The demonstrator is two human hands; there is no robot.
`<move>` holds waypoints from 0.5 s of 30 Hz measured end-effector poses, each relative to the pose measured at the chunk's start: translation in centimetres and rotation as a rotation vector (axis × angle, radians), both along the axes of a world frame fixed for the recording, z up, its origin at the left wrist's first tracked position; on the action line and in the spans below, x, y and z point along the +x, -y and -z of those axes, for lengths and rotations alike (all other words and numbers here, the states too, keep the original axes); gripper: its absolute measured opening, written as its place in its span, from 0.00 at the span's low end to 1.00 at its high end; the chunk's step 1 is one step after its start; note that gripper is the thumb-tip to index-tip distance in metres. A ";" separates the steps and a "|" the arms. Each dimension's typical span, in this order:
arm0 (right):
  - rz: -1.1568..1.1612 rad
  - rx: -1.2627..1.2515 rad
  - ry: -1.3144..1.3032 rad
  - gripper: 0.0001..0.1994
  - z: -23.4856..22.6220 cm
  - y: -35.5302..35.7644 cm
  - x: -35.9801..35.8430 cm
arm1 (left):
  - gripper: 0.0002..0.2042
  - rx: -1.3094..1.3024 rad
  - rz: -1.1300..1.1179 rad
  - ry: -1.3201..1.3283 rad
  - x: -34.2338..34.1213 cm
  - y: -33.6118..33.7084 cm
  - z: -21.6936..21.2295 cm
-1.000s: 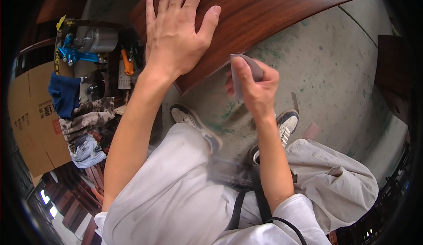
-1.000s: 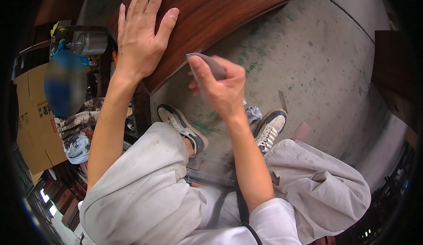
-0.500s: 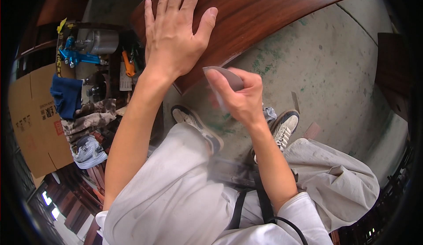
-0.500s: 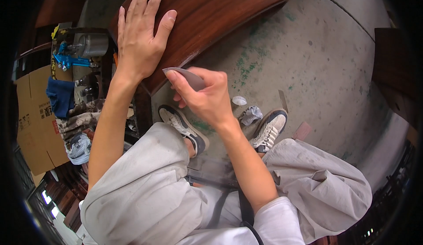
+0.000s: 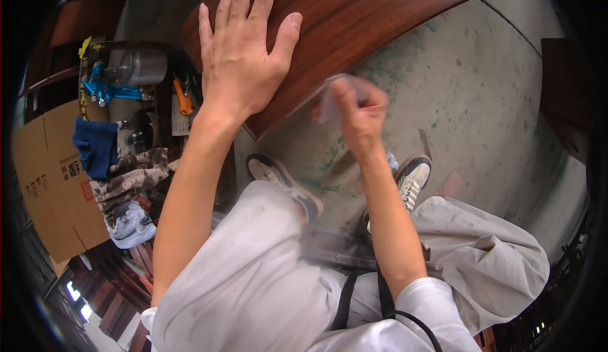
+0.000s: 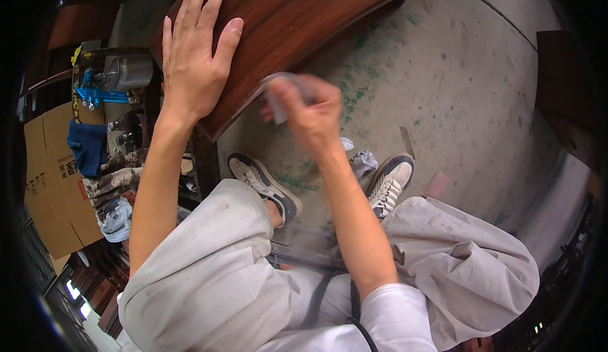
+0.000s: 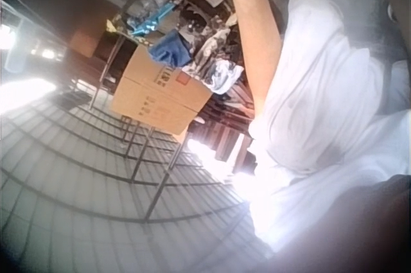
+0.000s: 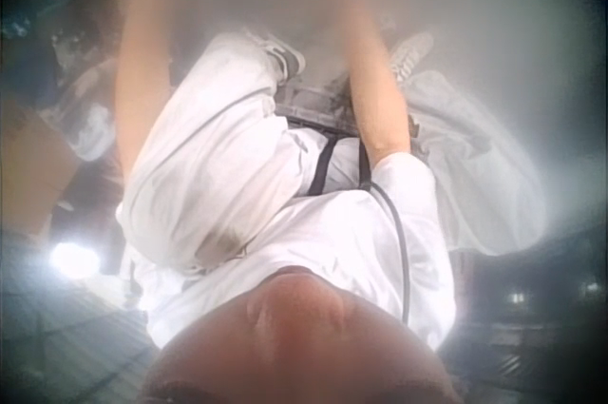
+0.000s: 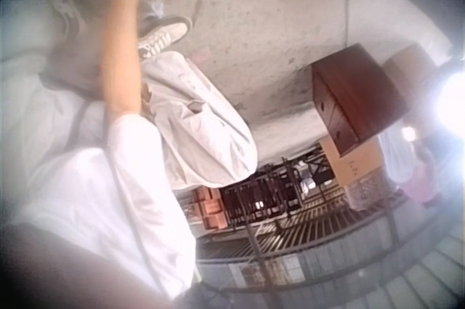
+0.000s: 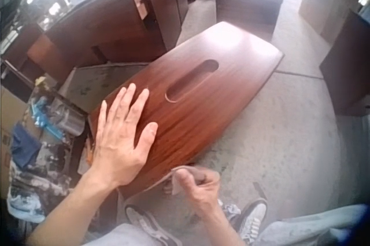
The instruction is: The person sands the edges and surfaces of wooden drawer and cabinet components using sandpaper, applying adhesive to some areas, and then fits a drawer into a finished cabinet unit.
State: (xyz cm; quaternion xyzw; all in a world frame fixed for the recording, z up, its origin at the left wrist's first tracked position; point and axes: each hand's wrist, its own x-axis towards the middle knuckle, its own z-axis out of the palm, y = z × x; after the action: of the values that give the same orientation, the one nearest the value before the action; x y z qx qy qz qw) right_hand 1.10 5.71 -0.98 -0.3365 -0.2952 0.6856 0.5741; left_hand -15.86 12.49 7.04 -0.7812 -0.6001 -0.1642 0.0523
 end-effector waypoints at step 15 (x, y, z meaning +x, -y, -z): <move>-0.082 0.208 -0.062 0.11 1.8 -0.3 -0.8 | 0.28 0.001 0.030 0.029 -0.3 -0.3 0.3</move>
State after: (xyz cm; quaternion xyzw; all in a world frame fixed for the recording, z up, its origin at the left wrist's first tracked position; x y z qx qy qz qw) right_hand 0.27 6.00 -2.81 -0.2413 -0.3601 0.6844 0.5862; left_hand -16.13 12.82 6.75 -0.7875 -0.5889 -0.1767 0.0413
